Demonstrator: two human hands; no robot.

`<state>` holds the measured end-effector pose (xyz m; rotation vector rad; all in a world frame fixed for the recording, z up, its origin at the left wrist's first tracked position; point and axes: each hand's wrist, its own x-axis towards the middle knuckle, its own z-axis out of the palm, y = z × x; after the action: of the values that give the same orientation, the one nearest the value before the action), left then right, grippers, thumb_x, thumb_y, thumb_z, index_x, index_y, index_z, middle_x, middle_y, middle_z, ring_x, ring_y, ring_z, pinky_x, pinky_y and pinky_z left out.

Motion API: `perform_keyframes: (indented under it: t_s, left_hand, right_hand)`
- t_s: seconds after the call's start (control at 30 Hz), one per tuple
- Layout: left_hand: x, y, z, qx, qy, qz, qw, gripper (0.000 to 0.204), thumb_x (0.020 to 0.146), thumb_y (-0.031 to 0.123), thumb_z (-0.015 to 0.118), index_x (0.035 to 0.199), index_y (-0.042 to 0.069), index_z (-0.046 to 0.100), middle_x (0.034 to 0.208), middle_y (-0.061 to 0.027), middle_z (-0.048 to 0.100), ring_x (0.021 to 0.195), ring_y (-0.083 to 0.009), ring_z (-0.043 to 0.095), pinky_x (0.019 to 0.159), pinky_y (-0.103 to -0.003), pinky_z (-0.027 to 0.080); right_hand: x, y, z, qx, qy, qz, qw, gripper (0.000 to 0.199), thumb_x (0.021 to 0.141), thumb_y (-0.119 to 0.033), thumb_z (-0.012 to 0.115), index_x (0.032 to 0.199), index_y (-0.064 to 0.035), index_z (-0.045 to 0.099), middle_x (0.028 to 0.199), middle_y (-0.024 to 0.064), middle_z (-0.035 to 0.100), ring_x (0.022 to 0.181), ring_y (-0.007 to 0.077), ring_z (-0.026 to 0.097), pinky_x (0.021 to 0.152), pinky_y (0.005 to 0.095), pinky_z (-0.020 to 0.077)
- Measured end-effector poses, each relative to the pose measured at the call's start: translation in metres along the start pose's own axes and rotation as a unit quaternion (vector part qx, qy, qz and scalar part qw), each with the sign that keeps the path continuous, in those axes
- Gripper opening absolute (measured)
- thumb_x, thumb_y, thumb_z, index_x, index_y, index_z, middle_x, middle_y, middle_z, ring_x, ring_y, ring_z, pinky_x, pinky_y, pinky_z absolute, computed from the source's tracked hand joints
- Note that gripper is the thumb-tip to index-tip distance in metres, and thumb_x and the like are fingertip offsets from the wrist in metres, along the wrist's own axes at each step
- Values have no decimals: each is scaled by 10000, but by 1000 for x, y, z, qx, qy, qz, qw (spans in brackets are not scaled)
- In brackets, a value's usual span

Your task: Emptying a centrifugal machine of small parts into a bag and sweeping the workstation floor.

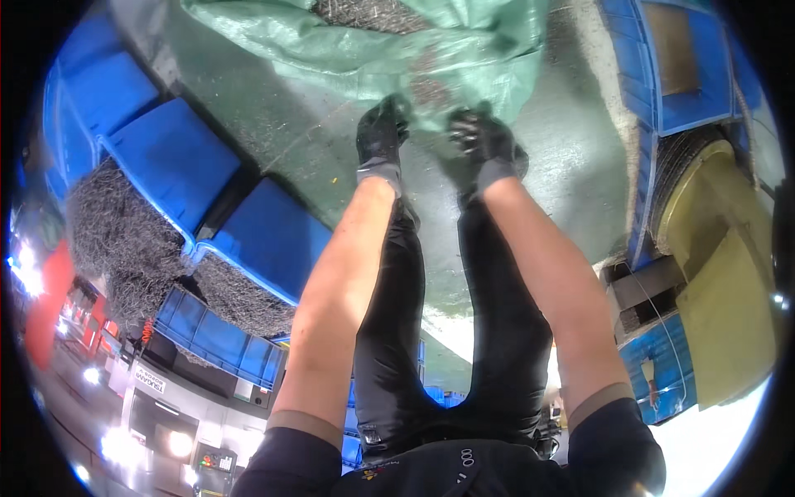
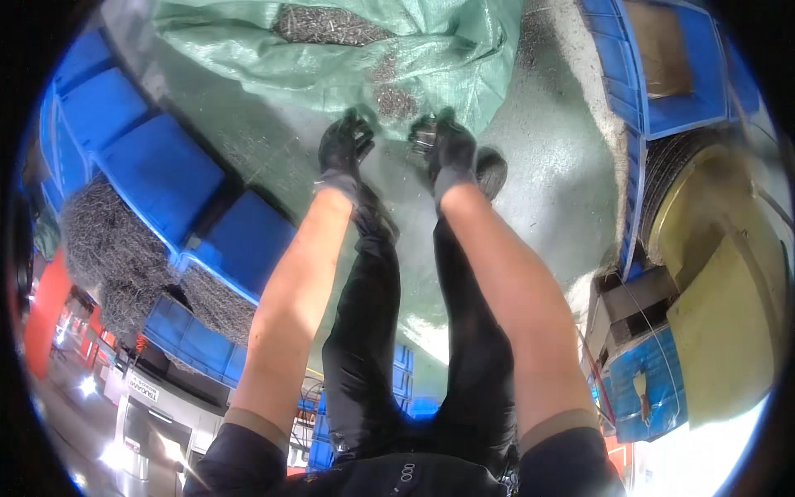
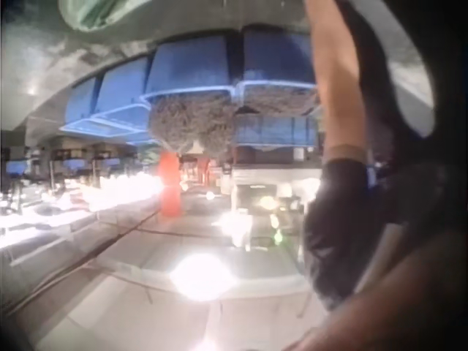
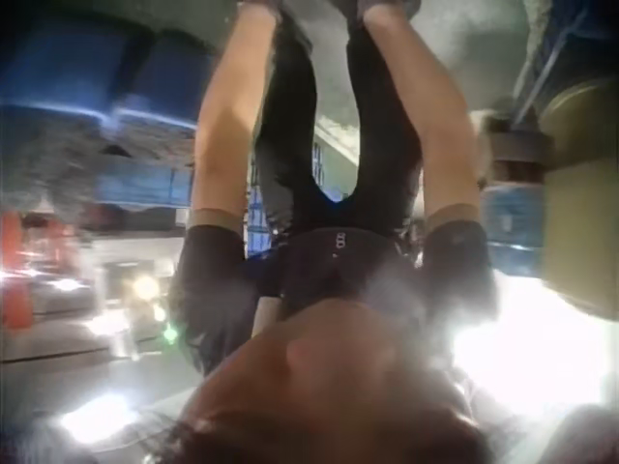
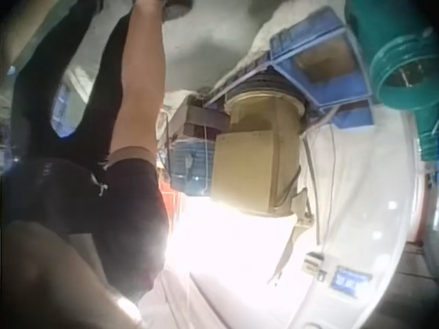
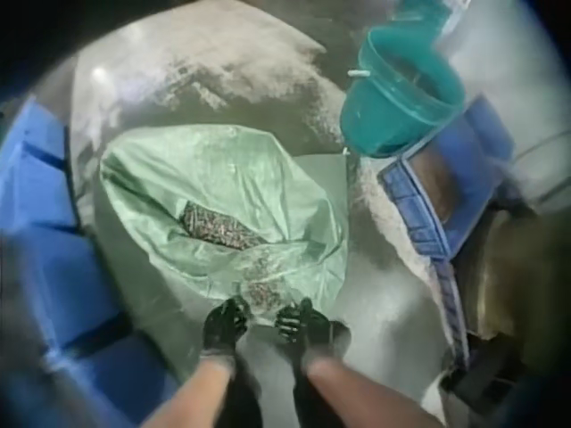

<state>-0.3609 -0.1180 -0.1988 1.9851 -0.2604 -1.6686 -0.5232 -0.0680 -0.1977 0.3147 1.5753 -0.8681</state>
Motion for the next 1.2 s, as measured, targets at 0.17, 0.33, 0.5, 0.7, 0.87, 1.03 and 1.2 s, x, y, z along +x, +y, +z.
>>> perform_keyframes:
  t_s: [0.17,0.33,0.5,0.7,0.87,1.03,1.2]
  left_hand:
    - [22,-6,-17,-50,-119,92,987,242,870,258,595,983,48,635,841,-67,657,728,-187,640,604,-284,504]
    - [-1,11,27,302,33,309,901,240,874,196,538,1010,16,618,960,-175,636,950,-320,581,809,-367,457]
    - [6,-4,38,627,-62,491,601,222,810,261,553,871,77,660,911,-120,651,840,-314,595,786,-413,444]
    - [-39,-36,31,507,-95,549,658,102,782,193,654,790,95,680,730,-80,646,593,-270,584,582,-389,427]
    - [-64,-48,20,426,-51,445,786,201,817,104,646,1012,56,650,875,-64,665,643,-143,601,572,-296,452]
    - [-63,-12,-14,231,-105,188,949,257,874,151,563,1099,33,599,985,-106,650,802,-164,623,725,-289,496]
    - [-40,30,-36,59,-93,65,992,301,912,204,546,1152,22,560,973,-89,646,778,-132,605,707,-251,487]
  right_hand:
    - [32,14,18,-397,-32,-172,901,380,936,-368,410,1026,-48,592,888,83,615,783,205,589,745,324,445]
    - [69,37,10,-781,-51,-331,528,322,927,-285,385,1137,-104,551,1111,86,595,981,226,571,925,381,389]
    - [73,43,32,230,-88,49,968,248,905,-251,408,1000,-89,569,1065,137,575,945,251,546,875,375,416]
    - [80,48,-9,212,-249,70,942,266,925,-257,419,1074,-75,542,1075,144,574,970,254,548,808,371,470]
    - [103,46,-32,-489,-280,-489,666,248,926,-157,432,1151,-109,524,1007,105,596,936,235,566,833,393,466]
    - [37,18,-18,-210,-336,-239,887,262,907,-186,460,1149,-107,525,1042,102,590,981,260,561,899,403,439]
    - [-18,-16,-15,277,-310,204,886,390,950,-289,447,1224,-11,452,1152,214,539,1100,347,523,989,462,420]
